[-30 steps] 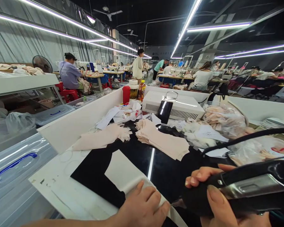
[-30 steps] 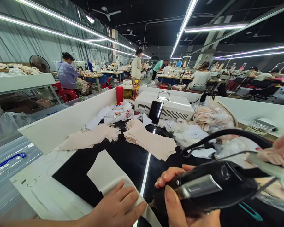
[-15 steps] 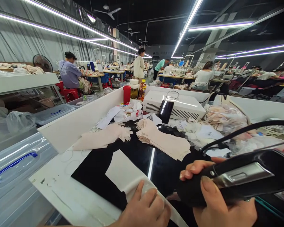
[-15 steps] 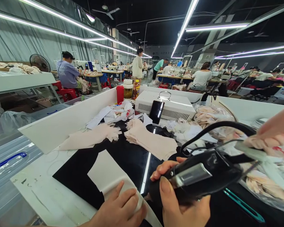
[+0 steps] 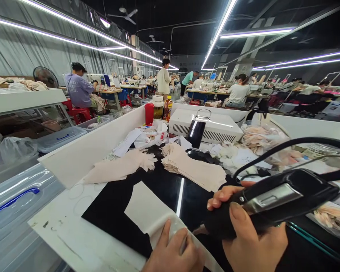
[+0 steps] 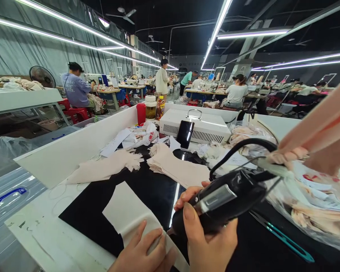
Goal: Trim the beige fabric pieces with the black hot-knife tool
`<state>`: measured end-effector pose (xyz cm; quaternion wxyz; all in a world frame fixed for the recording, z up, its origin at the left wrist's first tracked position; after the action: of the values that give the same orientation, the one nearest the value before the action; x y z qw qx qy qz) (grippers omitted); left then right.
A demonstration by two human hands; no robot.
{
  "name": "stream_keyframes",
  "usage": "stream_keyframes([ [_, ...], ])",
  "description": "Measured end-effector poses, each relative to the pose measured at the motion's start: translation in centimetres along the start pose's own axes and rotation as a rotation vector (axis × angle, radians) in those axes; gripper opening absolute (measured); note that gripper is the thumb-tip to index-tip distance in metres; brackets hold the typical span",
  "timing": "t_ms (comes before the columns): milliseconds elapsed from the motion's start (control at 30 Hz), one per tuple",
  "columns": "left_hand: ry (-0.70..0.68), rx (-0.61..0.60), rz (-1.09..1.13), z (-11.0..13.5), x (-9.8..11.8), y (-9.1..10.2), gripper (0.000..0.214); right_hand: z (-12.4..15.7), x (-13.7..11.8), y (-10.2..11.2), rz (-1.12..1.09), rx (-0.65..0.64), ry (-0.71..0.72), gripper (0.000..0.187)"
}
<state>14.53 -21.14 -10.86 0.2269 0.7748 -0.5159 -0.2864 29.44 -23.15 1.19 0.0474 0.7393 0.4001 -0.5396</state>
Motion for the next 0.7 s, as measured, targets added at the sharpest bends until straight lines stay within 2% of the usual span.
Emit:
stream_keyframes([
  [233,-0.007,-0.019,0.013,-0.3,0.1,0.0,0.009,-0.1,0.7,-0.7,-0.016,-0.062,0.007,0.042],
  [467,0.083,0.052,0.071,-1.1,-0.4,1.2,0.014,-0.1,0.7,-0.7,-0.012,-0.047,0.017,0.043],
  [700,0.131,0.073,0.058,-0.3,0.0,0.3,0.011,0.2,1.0,-0.5,0.001,-0.052,-0.013,0.039],
])
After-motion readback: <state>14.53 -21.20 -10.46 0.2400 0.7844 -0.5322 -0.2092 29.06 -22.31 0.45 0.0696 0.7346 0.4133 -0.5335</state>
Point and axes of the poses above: each hand's wrist, its own z-axis away from the middle knuckle, its own y-axis out of the back of the hand, x = y × z, the point moved 6 cm from there along -z, towards the middle knuckle, and after that the axes turned 1 degree about -x, right-handed, at the moved point
